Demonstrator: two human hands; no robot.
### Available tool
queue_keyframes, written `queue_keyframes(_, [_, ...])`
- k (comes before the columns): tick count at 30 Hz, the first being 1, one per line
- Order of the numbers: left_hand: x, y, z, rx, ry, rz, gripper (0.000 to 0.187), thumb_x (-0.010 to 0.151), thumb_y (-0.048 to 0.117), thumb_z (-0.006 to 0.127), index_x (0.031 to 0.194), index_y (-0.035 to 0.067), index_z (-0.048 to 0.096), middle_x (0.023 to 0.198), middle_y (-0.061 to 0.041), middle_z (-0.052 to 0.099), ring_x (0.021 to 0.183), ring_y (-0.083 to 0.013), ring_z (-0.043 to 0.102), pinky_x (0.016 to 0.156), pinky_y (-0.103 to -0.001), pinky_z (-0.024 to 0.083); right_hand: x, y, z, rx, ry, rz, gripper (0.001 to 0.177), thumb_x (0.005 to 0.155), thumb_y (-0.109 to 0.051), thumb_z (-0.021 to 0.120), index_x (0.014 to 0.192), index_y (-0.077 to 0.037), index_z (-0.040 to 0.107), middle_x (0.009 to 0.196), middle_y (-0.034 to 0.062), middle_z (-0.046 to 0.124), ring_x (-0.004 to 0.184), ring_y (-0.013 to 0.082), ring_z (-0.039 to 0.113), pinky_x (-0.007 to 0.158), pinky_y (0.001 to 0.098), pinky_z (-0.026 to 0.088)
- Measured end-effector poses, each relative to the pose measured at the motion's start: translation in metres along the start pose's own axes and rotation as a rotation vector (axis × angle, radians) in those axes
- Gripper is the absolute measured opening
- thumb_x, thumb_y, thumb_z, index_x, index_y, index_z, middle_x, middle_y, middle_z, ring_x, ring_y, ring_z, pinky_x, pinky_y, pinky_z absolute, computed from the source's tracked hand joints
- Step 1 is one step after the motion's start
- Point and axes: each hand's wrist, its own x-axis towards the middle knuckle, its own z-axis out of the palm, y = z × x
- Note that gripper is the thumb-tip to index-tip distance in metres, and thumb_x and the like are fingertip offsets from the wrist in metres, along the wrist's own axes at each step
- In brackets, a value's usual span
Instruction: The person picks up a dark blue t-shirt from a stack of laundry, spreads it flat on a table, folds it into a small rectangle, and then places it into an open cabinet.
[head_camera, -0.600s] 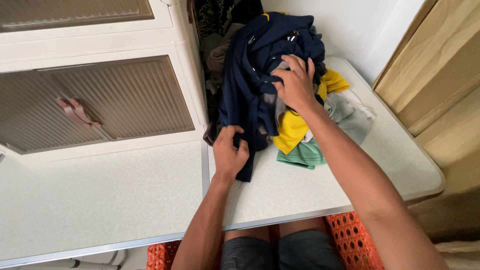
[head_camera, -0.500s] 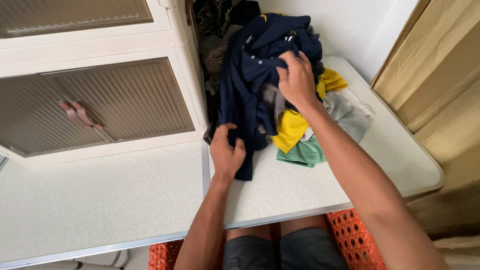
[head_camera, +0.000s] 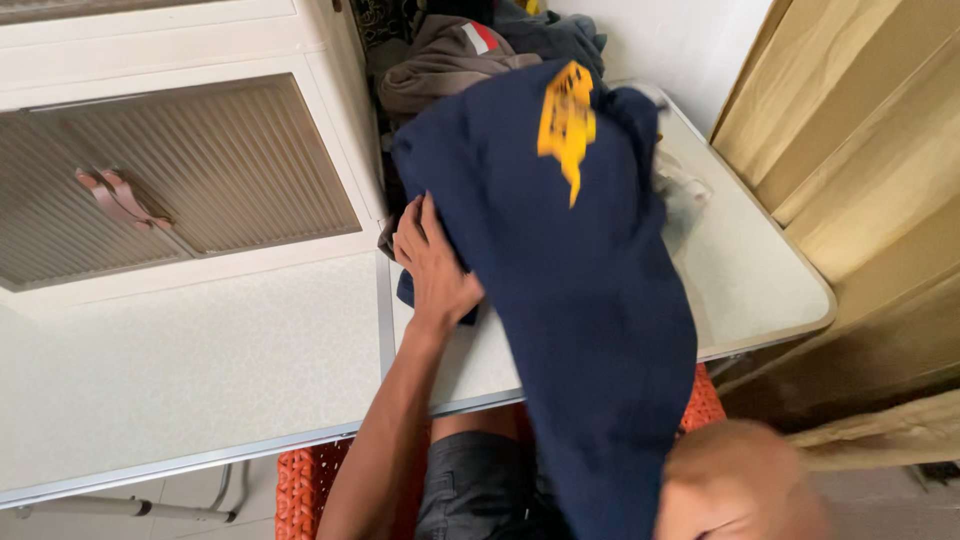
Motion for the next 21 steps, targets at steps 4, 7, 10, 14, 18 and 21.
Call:
queue_keyframes(4, [-0.021, 0.030, 0.006, 0.014, -0.030, 0.103, 0.095, 0.087, 0.054, 0.069, 0.154, -0.001, 0.031, 0.159, -0.033, 0.025, 0.152, -0.0501, 0.019, 0.122, -0.065, 0.010, 0.016, 0.029, 0.035, -0.272, -0.295, 0.068, 0.025, 0.098, -0.022, 0.073, 0.106, 0.001, 0.066, 0.099, 0.0183, 0.069, 0.096, 0.0360, 0.069, 0.083, 0.0427, 0.052])
queue_keyframes(7, [-0.031, 0.047, 0.003, -0.225, 0.004, 0.006, 0.081, 0.095, 0.046, 0.064, 0.157, 0.002, 0.036, 0.160, -0.027, 0.035, 0.154, -0.0428, 0.028, 0.126, -0.055, 0.018, 0.018, 0.037, 0.027, -0.421, -0.005, 0.268, 0.030, 0.088, -0.024, 0.078, 0.108, -0.002, 0.071, 0.097, 0.0160, 0.074, 0.092, 0.0334, 0.072, 0.079, 0.0411, 0.055])
queue_keyframes(10, [-0.030, 0.055, -0.015, -0.561, 0.060, -0.107, 0.066, 0.104, 0.037, 0.057, 0.158, 0.003, 0.039, 0.159, -0.021, 0.044, 0.152, -0.0328, 0.042, 0.128, -0.043, 0.030, 0.014, 0.042, 0.000, -0.424, 0.384, 0.534, 0.034, 0.084, -0.030, 0.077, 0.106, -0.006, 0.070, 0.095, 0.0100, 0.078, 0.092, 0.0231, 0.075, 0.080, 0.0355, 0.060])
queue_keyframes(14, [-0.033, 0.060, -0.079, -0.576, -0.119, -0.083, 0.051, 0.095, 0.023, 0.062, 0.142, 0.006, 0.057, 0.143, -0.016, 0.058, 0.137, -0.0294, 0.056, 0.120, -0.037, 0.041, 0.006, 0.069, -0.020, -0.837, 0.946, 0.710, 0.050, 0.080, -0.035, 0.081, 0.114, -0.003, 0.064, 0.102, 0.0168, 0.070, 0.096, 0.0335, 0.069, 0.079, 0.0442, 0.056])
queue_keyframes(18, [-0.051, 0.072, -0.132, -0.197, -0.476, -0.202, 0.057, 0.076, 0.009, 0.072, 0.133, 0.010, 0.065, 0.133, -0.014, 0.060, 0.127, -0.0345, 0.057, 0.108, -0.041, 0.046, -0.007, 0.115, -0.029, -0.976, 1.098, 0.826, 0.071, 0.079, -0.044, 0.086, 0.125, 0.003, 0.060, 0.096, 0.0224, 0.071, 0.087, 0.0423, 0.069, 0.075, 0.0505, 0.055])
queue_keyframes(21, [-0.076, 0.084, -0.146, 0.015, -0.736, -0.180, 0.069, 0.073, 0.002, 0.070, 0.140, 0.016, 0.059, 0.143, -0.013, 0.052, 0.136, -0.0352, 0.044, 0.113, -0.048, 0.034, -0.011, 0.144, -0.041, -0.852, 1.113, 0.956, 0.061, 0.082, -0.040, 0.082, 0.126, -0.002, 0.064, 0.085, 0.0157, 0.074, 0.085, 0.0374, 0.072, 0.078, 0.0487, 0.057])
